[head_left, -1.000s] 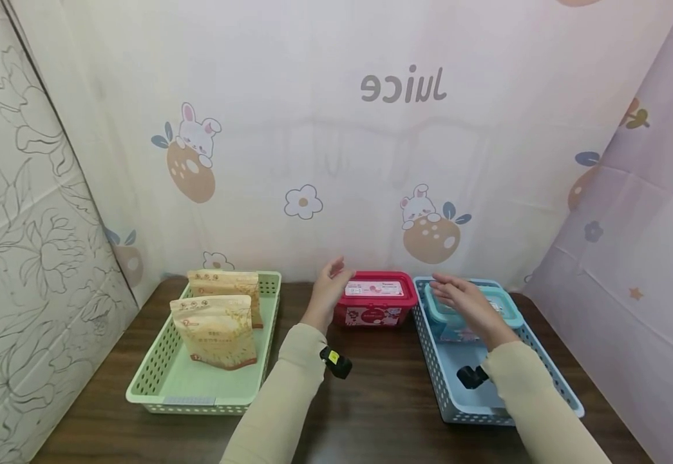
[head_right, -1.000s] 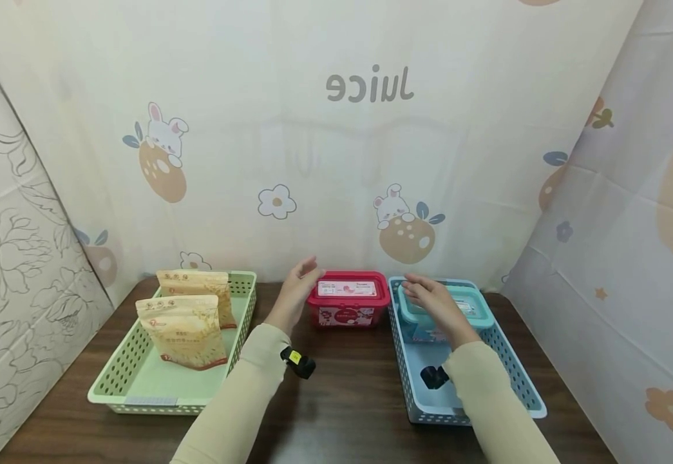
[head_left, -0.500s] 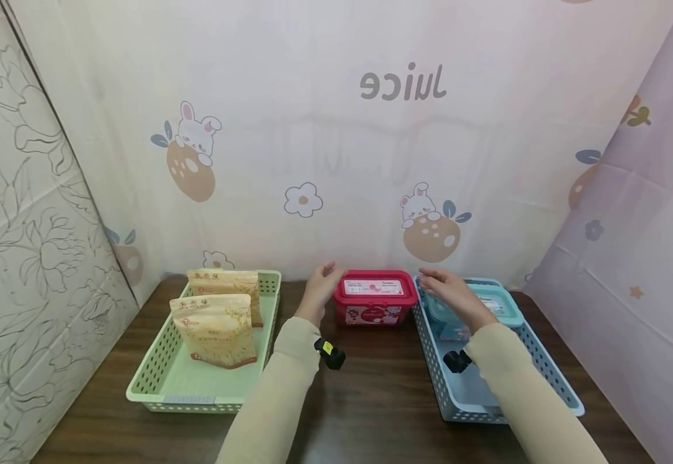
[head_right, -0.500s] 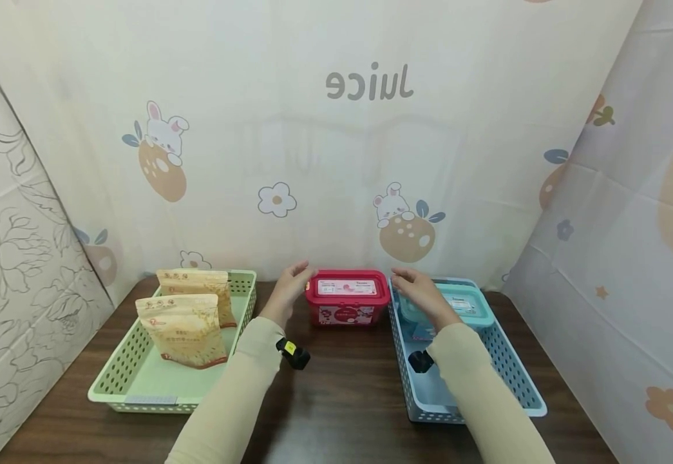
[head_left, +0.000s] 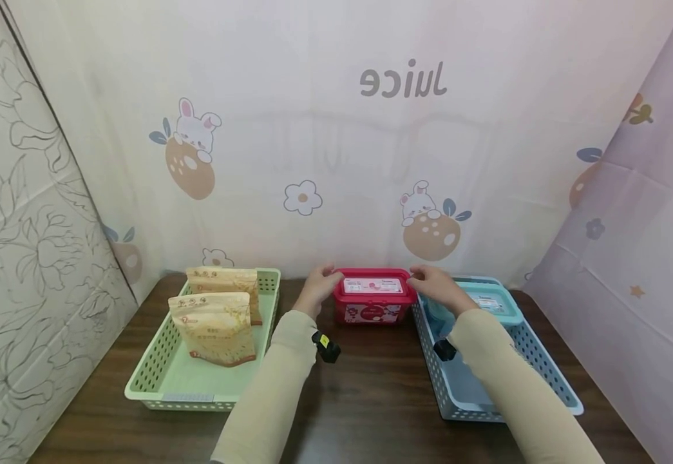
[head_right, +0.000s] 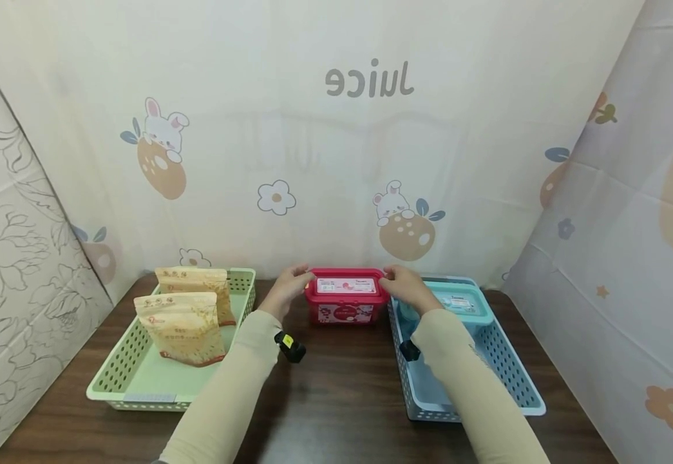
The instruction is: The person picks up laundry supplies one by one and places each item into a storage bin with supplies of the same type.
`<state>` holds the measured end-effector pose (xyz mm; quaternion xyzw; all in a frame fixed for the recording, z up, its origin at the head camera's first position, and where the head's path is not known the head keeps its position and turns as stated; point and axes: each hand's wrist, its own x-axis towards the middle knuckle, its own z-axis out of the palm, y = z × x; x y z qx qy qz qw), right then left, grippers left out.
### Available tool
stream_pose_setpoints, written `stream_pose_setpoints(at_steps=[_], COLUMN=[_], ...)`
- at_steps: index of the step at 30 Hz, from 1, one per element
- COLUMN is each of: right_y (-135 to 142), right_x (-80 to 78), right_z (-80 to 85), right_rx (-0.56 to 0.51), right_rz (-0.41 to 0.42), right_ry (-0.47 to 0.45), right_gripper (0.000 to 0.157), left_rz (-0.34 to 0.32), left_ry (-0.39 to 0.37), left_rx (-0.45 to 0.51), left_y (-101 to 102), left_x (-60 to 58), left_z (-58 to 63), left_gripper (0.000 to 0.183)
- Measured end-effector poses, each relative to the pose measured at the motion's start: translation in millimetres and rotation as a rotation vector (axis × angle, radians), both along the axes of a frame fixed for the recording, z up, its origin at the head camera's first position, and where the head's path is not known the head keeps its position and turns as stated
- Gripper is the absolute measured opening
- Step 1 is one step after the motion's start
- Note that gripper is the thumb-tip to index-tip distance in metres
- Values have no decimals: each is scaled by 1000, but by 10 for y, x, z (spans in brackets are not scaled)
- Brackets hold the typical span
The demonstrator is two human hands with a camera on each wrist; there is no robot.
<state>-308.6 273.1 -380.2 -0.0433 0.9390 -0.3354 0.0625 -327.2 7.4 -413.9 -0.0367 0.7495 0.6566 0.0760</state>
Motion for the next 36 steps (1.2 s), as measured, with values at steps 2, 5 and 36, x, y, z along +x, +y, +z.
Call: stream_pose_setpoints(at_steps=[2, 5, 36], right_y=[-27, -53, -49], right_x=[-18, -42, -268], right_z=[5, 14, 56], right_rx=[23, 40, 102], right_rz=[-1, -11, -65], right_ry=[-5, -21, -98], right_gripper=[61, 62, 46], left_rz=[-12, -53, -174], left_ry=[-4, 35, 166], left_rx=[-25, -66, -226], left_y=[-14, -36, -109], left_x=[-23, -64, -81], left_z=[-13, -39, -35], left_gripper=[54, 52, 45])
